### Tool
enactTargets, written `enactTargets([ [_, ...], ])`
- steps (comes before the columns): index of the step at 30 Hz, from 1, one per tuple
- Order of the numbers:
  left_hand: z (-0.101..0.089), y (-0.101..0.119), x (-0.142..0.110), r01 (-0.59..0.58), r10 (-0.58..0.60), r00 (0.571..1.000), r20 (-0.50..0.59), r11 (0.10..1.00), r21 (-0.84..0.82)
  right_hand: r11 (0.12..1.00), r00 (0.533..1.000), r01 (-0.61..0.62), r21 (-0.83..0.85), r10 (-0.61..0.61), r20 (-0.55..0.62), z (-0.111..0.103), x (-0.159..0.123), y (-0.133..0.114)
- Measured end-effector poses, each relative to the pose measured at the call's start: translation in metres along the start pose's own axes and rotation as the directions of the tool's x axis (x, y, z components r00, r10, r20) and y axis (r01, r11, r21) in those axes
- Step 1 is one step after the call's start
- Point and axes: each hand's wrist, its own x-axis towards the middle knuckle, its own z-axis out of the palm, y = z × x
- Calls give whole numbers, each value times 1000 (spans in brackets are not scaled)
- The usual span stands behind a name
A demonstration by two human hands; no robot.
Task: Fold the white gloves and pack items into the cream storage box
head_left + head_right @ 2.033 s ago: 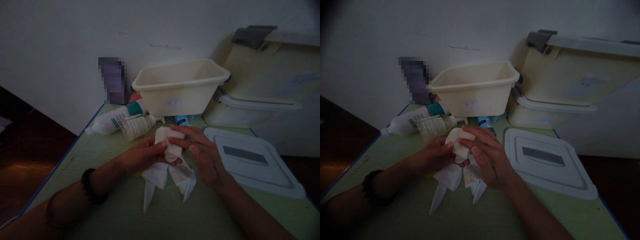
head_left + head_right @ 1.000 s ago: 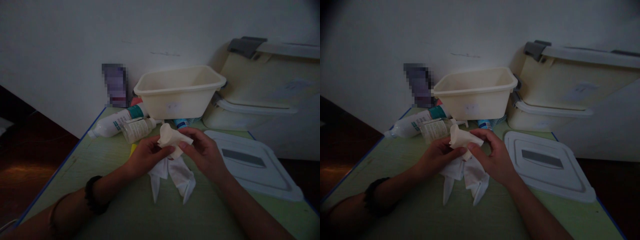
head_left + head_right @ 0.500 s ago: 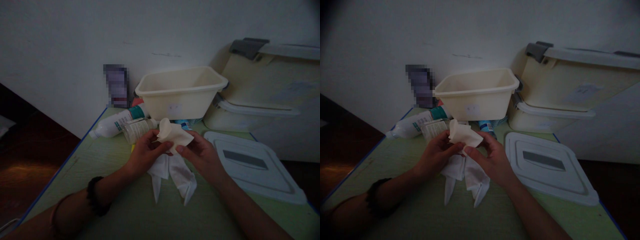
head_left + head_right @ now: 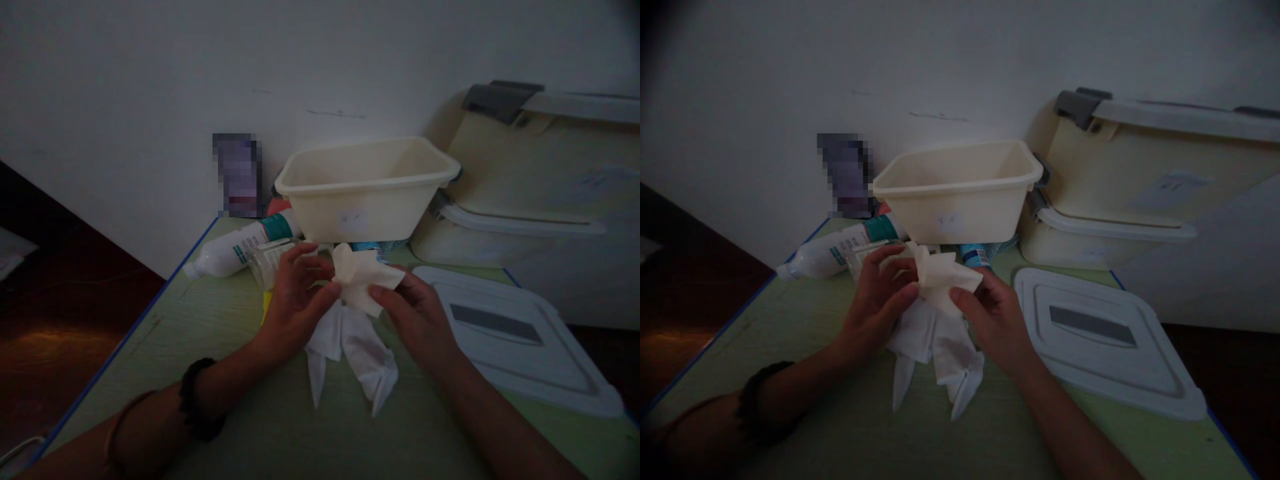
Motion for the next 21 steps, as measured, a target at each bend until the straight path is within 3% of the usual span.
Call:
enactTargets([
  [4, 0, 1, 1, -88, 89, 996, -17, 994, 63, 998, 999, 42, -42, -42, 3, -3, 2, 2],
  [7, 1, 3, 0, -103, 102, 995, 11, 989, 108, 1000, 999, -12, 1, 12, 39, -4, 1, 3],
  [15, 3, 5, -2, -4, 20, 995, -98, 986, 165, 997, 997, -70, -33, 71, 14, -1, 0, -4],
  [21, 3, 5, -1, -21, 40, 990, -132, 989, 144, 993, 993, -113, 19, 112, 19, 0, 1, -6],
])
